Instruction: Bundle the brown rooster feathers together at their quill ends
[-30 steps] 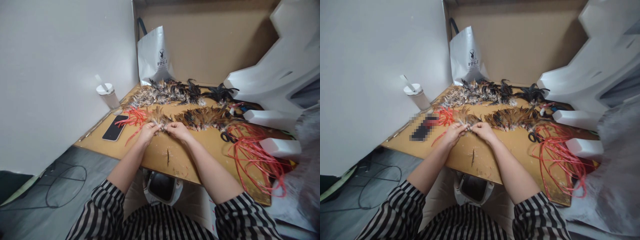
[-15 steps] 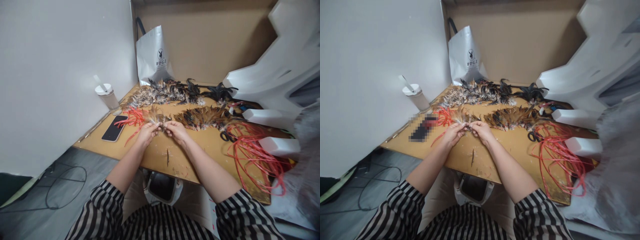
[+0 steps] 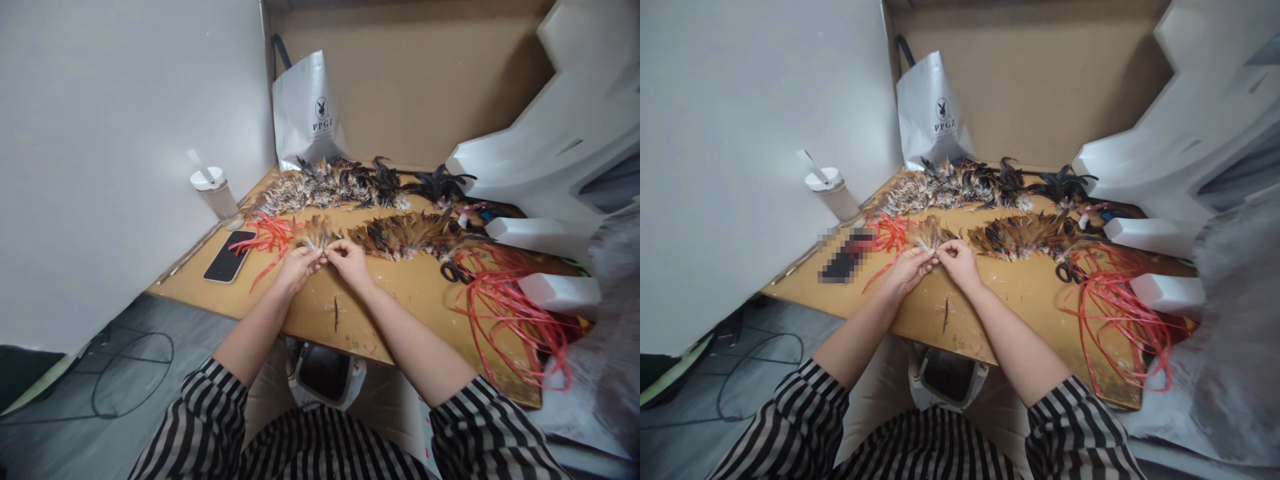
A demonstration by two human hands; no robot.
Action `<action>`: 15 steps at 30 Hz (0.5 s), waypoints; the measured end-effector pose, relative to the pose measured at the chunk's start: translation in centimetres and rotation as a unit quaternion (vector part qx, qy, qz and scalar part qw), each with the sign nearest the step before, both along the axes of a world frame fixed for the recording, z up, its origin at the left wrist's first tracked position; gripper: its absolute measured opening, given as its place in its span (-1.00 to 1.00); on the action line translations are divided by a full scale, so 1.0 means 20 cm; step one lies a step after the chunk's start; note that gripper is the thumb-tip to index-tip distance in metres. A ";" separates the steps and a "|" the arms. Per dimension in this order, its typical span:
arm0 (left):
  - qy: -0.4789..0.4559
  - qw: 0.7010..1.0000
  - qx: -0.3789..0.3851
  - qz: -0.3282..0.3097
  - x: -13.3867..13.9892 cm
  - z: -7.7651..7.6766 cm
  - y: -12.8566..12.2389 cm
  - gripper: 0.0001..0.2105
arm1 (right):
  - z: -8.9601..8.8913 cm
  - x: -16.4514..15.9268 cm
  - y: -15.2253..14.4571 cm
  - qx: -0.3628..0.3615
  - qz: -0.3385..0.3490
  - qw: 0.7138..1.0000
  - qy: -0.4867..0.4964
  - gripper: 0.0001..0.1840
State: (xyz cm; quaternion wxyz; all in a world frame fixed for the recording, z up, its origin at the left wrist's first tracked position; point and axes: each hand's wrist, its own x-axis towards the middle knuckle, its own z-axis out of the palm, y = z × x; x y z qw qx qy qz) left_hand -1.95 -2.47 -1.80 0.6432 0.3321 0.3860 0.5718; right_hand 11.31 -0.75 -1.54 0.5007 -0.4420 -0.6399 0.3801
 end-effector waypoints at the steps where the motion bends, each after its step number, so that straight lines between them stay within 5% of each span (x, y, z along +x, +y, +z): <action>1: 0.000 1.000 0.005 0.005 0.00 0.00 0.00 -0.85 | 0.00 0.00 0.00 0.000 -0.003 1.000 -0.008 -0.80; 15: -0.034 0.999 -0.013 -0.040 0.00 0.04 -0.03 -0.87 | 0.07 0.06 0.01 -0.132 0.111 0.966 0.195 -0.72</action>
